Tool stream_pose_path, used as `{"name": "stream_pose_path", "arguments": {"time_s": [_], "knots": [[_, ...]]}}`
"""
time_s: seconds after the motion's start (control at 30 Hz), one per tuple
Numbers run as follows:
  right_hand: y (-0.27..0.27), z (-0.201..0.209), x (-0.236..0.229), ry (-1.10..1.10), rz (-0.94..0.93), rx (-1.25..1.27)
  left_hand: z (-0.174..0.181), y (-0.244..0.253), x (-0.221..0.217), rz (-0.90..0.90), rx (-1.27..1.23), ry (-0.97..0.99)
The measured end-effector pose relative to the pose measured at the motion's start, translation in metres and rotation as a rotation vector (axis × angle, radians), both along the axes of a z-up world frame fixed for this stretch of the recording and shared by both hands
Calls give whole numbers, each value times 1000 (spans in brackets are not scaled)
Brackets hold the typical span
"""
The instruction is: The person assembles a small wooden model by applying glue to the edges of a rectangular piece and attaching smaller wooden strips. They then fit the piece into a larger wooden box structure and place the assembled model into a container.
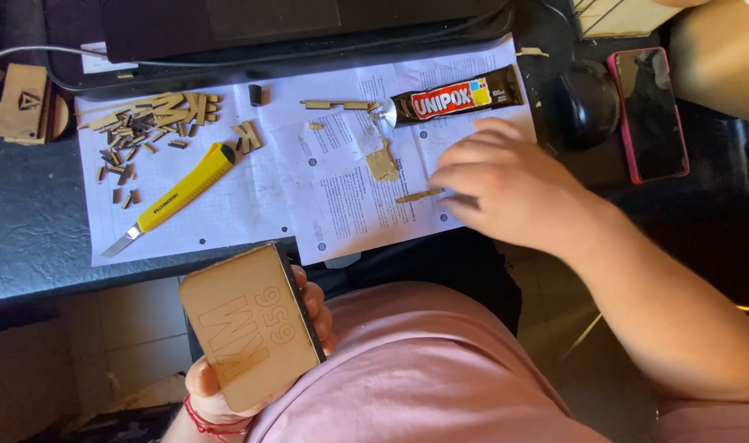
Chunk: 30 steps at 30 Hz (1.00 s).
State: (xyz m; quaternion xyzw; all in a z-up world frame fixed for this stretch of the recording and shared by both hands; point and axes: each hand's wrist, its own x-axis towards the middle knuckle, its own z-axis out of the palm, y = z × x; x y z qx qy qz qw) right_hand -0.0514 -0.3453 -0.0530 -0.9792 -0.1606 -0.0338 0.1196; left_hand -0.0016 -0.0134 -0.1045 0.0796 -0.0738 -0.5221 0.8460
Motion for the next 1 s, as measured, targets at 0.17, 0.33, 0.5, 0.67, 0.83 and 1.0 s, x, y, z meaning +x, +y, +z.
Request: {"name": "stream_pose_path", "arguments": {"time_s": [0.17,0.33,0.5,0.67,0.83,1.0], "knots": [[2,-13,4,-75,39,44,-10,2,1,0,-32,5],[-8,-15,-3,-39,-194,-44,-38,16,-8,-123,-78,165],[44,49,-1,-209,-32,258,-32,9,-8,-76,9,42],[100,93,10,-125,46,326,-32,6,-12,-38,38,-41],[108,97,35,-119,251,180,-37,10,-18,-73,28,5],[113,100,46,-51,310,91,-39,12,-24,-62,42,1]]}}
